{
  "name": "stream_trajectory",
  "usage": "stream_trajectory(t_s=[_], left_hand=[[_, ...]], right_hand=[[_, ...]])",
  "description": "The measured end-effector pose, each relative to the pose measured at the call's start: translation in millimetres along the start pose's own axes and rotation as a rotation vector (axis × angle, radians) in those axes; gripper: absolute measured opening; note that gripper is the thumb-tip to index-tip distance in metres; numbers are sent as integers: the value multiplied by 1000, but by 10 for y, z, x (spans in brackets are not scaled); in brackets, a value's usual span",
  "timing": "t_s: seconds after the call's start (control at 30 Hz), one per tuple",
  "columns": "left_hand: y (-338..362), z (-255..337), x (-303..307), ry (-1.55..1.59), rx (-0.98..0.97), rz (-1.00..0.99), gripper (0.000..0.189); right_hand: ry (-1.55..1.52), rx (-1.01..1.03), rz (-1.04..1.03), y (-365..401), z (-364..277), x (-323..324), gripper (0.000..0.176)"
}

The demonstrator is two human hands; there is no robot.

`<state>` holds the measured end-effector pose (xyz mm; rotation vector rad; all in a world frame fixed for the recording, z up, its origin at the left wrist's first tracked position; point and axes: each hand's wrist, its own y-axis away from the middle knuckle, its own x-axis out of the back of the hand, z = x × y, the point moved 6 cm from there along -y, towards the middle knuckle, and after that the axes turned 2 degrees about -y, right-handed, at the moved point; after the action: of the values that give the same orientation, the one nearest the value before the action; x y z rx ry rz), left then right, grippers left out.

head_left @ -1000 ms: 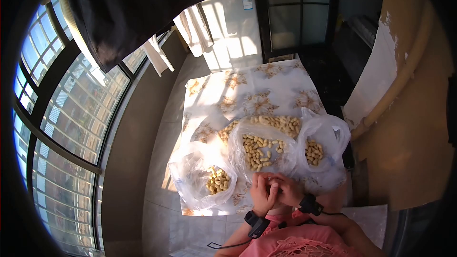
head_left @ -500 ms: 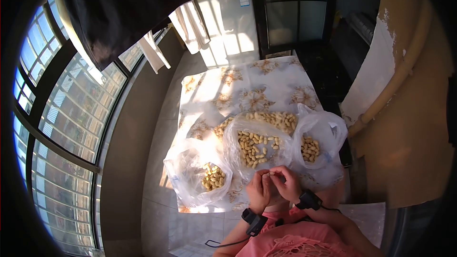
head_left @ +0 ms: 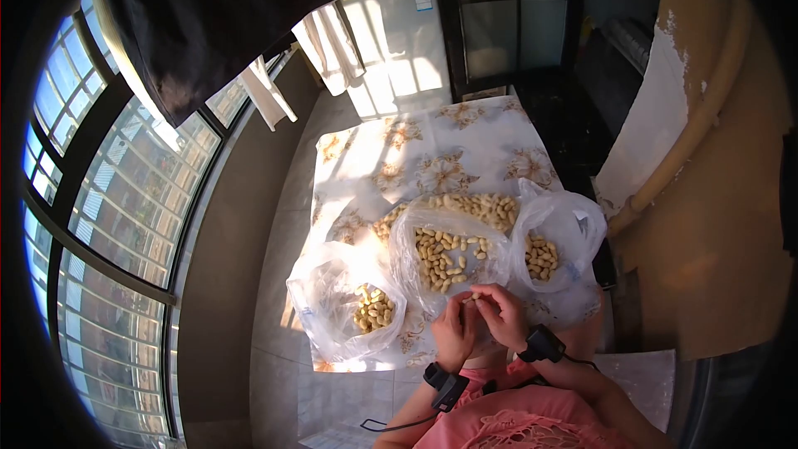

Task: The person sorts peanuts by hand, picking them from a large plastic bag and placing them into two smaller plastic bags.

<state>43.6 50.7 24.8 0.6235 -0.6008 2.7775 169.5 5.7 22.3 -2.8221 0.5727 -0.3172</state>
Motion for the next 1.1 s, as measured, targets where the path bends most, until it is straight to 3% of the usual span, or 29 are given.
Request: stream_trajectory(t_s=[0.3, 0.83, 1.1], left_hand=[[-5, 6, 2, 13, 33, 4, 18], [-9, 10, 5, 31, 0, -14, 15], [-1, -15, 8, 46, 44, -14, 17]], right_hand=[[97, 158, -26, -35, -162, -17, 31], [69, 98, -64, 2, -93, -33, 36], [0, 91, -51, -20, -130, -22, 28]])
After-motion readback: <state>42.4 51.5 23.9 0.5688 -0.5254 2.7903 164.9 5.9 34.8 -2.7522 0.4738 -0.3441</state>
